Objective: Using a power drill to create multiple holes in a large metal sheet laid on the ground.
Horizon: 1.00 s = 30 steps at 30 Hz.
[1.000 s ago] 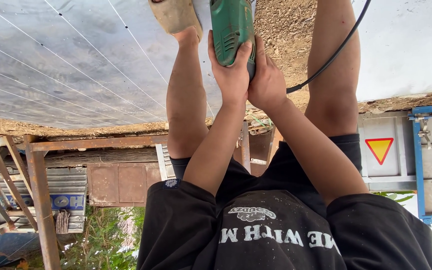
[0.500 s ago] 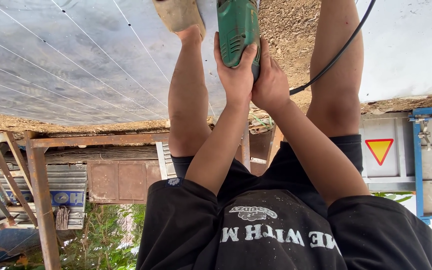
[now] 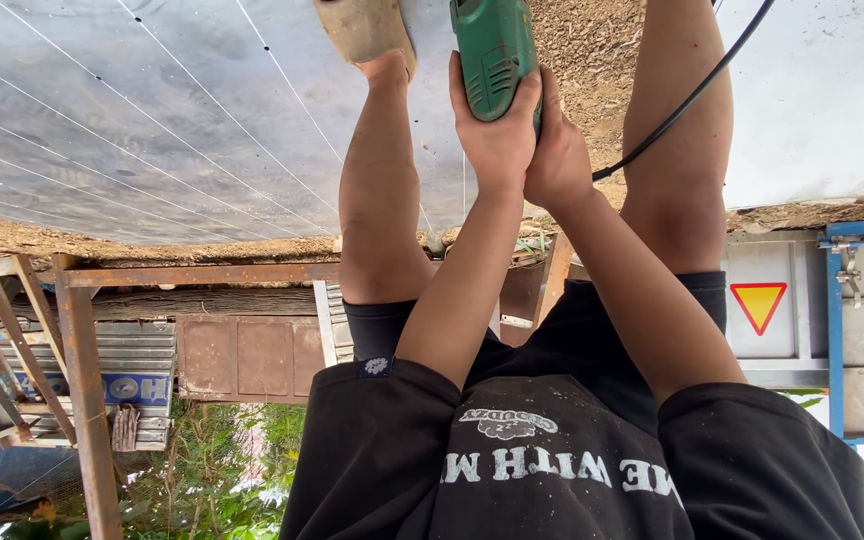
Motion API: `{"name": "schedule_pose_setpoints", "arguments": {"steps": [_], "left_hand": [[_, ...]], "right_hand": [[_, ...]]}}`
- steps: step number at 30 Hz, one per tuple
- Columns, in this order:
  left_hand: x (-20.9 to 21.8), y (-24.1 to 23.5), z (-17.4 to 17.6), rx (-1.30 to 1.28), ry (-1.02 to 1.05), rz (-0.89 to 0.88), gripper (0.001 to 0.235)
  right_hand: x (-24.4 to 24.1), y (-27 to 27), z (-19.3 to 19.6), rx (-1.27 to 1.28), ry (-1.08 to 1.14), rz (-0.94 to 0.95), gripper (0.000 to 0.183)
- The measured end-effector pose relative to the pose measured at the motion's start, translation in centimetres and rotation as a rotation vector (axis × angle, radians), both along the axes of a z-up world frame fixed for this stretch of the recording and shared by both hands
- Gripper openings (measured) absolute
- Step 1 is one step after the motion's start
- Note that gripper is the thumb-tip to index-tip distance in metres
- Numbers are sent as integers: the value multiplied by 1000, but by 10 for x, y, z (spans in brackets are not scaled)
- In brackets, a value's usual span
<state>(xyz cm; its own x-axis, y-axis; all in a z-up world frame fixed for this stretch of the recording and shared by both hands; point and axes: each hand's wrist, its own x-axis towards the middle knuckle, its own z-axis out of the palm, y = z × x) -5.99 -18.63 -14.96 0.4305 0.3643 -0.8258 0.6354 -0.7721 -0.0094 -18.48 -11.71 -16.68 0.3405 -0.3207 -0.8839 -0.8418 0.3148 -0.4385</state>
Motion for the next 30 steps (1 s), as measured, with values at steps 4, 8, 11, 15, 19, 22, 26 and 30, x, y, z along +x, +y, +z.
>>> {"name": "schedule_pose_setpoints", "arguments": {"steps": [4,8,11,15,19,22,26,30], "left_hand": [[-3,-14,3,42,5,-42,97],[1,-12,13,48,-8,-11,99],[4,-10,12,23,-7,9,97],[-1,-1,10,-33,-23,-21,97],[0,-4,13,10,4,-15,98],[-2,0,12,-14,-15,-6,98],[1,-2,15,15,3,-18,100],[3,-4,15,25,9,0,100]], "right_hand": [[-3,-11,4,47,-36,-56,88],[7,-11,17,-22,-66,-62,83],[10,-8,17,-74,-88,-71,83],[10,-11,21,-128,-129,-88,79],[8,-8,20,-94,-116,-75,81],[8,-7,20,-117,-111,-66,80],[8,-7,23,-64,-96,-86,82],[10,-8,21,-67,-103,-95,82]]}}
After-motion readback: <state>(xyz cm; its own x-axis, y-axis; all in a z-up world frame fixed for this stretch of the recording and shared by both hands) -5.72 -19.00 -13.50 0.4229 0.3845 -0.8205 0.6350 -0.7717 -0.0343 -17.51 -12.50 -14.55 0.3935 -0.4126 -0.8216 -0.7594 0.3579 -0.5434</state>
